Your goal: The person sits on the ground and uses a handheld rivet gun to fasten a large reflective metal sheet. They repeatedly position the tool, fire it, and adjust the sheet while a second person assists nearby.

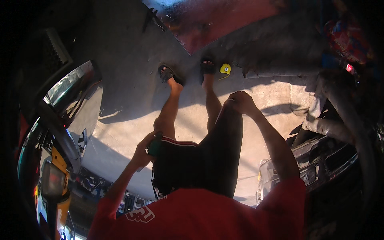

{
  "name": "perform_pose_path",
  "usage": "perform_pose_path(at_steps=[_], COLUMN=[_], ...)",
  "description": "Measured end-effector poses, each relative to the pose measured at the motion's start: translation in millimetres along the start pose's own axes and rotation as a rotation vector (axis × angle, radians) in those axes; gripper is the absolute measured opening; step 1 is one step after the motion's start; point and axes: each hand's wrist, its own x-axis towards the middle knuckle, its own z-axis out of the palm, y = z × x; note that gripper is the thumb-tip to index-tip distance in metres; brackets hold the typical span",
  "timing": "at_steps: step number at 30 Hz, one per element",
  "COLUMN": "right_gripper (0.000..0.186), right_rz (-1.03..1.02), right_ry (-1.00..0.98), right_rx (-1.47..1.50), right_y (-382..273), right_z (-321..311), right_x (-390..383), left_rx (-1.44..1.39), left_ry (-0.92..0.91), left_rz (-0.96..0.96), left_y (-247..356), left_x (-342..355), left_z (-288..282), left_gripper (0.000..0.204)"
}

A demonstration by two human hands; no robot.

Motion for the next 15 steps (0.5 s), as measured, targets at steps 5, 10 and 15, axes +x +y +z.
perform_pose_path(at_steps=[5,10,15], right_gripper=[0.026,0.035,0.057], right_rz=[-0.2,0.06,0.232], right_ry=[-0.22,-0.122,0.102], right_rx=[-0.129,-0.278,0.057], right_y=[8.9,-20.2,-23.4], right_z=[84.7,110.5,114.2], right_x=[60.3,40.0,-18.3], left_rx=[0.009,0.508,0.516], left_ry=[0.04,-0.498,-0.585], left_rz=[0.058,-0.336,-0.278], left_y=[4.2,-21.6,-77.1], left_x=[42.3,31.9,-3.7], left_z=[-20.3,-22.4,-36.8], left_gripper=[0.094,0.079,0.064])
